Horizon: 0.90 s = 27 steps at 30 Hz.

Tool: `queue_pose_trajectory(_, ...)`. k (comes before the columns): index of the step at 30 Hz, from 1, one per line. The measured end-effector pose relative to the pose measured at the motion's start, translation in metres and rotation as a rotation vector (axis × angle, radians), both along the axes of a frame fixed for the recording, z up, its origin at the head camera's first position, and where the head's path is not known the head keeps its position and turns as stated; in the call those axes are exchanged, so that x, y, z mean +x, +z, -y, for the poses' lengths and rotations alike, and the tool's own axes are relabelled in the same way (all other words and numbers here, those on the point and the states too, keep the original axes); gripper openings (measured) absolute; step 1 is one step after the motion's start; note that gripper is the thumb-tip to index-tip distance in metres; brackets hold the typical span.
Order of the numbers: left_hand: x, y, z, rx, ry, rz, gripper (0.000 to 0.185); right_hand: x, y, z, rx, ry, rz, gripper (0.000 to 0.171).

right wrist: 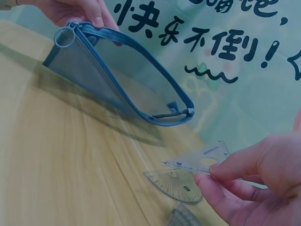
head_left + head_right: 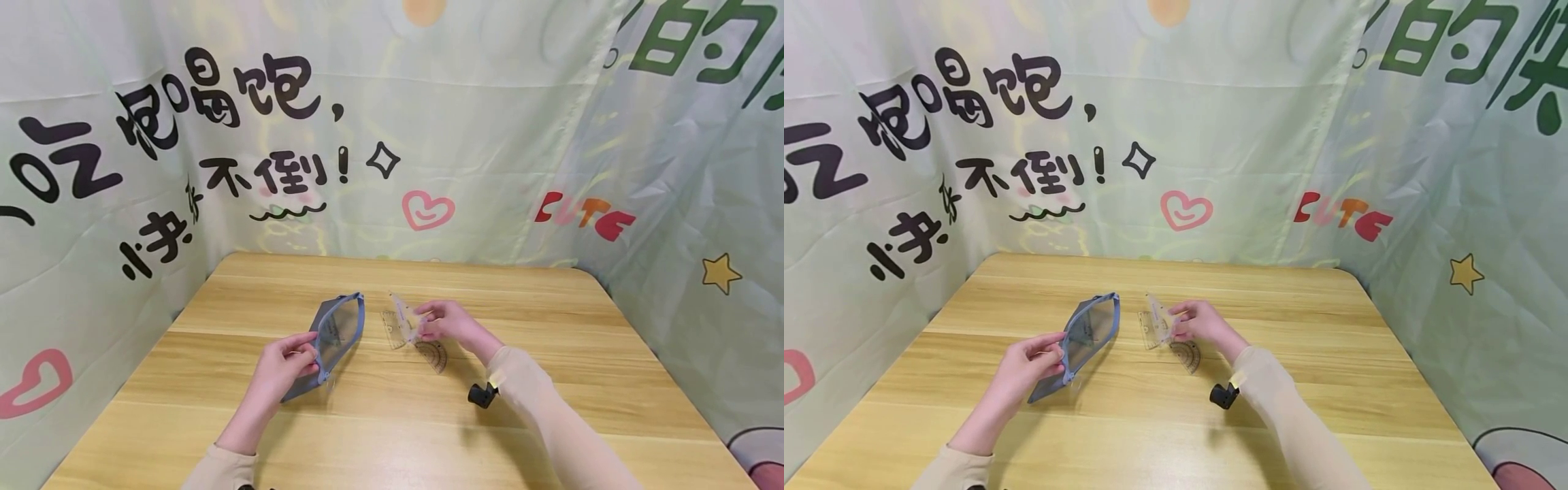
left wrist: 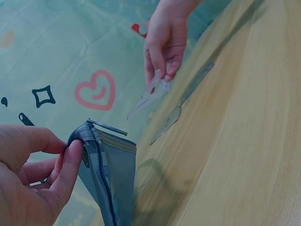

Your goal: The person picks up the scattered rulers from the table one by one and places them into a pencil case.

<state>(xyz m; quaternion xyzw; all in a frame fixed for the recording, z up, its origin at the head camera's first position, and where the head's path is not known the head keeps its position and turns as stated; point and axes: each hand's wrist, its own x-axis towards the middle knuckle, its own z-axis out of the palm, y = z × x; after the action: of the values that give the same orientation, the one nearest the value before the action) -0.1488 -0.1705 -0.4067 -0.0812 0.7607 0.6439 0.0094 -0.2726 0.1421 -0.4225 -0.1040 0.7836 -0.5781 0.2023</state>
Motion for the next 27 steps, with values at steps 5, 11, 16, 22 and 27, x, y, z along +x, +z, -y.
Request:
queue_pose_trajectory(5,0.000,0.000,0.000,0.004,0.001,-0.001,0.041,0.001,-0.001,0.003,-0.019,0.017,0.021,0.045)
queue_pose_trajectory(11,0.000,-0.001,-0.001,0.010,0.002,-0.004,0.041,0.002,0.001,0.010,-0.053,0.015,0.070,0.046)
queue_pose_trajectory(16,0.000,-0.001,-0.002,0.014,0.001,-0.004,0.041,0.003,0.004,0.017,-0.046,0.035,0.076,0.045)
queue_pose_trajectory(22,-0.001,-0.001,-0.002,0.014,0.002,-0.006,0.041,0.006,0.008,0.024,-0.026,0.078,0.071,0.045)
queue_pose_trajectory(27,-0.001,-0.001,-0.003,0.010,0.004,-0.003,0.040,0.009,0.011,0.032,-0.055,0.101,0.090,0.045)
